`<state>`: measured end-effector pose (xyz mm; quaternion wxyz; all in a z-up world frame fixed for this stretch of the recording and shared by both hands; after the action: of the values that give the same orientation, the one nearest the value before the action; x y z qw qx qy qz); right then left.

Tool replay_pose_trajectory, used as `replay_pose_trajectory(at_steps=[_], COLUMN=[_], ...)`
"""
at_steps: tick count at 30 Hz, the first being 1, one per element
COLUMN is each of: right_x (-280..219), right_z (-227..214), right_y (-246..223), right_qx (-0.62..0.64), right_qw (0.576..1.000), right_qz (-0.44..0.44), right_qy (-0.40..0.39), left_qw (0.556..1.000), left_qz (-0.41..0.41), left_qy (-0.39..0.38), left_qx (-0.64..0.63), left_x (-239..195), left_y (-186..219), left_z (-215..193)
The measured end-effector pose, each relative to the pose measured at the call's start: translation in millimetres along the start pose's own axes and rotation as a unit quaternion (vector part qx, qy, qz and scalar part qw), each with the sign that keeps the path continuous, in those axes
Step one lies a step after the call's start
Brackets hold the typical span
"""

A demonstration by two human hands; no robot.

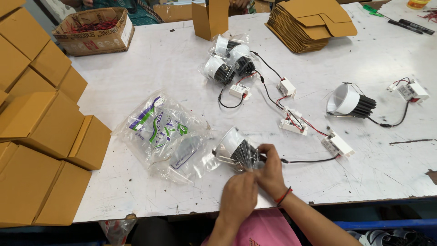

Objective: The person packs LED light fixtures into small cardboard boxes. They place each light into a plastic bag, then into a box with a power adapter, and close the box. The process is repeated for multiple units.

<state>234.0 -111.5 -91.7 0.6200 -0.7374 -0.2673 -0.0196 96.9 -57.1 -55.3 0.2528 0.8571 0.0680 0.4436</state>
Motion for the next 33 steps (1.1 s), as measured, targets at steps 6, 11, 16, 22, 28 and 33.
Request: replay_pose_trajectory(at_steps=[6,11,16,22,28,33], right_x=[10,42,93,126,125,125], right_z=[-9,-11,-29,-41,-37,-38], right_y=[-24,-9,35,60,66,58], right_qx=[-0.170,-0.148,-0.188,-0.172,-0.156,-0.166], right_qw=[0.972,0.968,0.974,0.975,0.986,0.985], right_qz=[-0.156,-0.183,-0.124,-0.143,-0.048,-0.047], right_qy=[0.034,-0.086,-0.018,0.018,-0.014,-0.012], left_qw=[0.991,0.989,0.910,0.911,0.839,0.846], left_qz=[-0.088,-0.040,-0.167,-0.183,-0.384,-0.375], left_qy=[-0.087,0.002,-0.117,-0.062,-0.171,-0.112], left_qx=[0.053,0.143,0.361,0.365,0.345,0.362], left_x=[-15,2,22,48,54,58], left_y=[-20,-38,-145,-194,-238,-258], left_z=[5,-17,-43,-66,-66,-62])
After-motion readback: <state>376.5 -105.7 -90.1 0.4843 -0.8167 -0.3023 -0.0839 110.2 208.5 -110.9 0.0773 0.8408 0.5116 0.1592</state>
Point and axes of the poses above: each hand's wrist, its own x-axis towards the middle knuckle, its own z-axis out of the palm, y = z × x, the point moved 6 cm from there along x, towards the middle knuckle, and after that the axes turned 10 degrees about y, right-handed, at the moved point
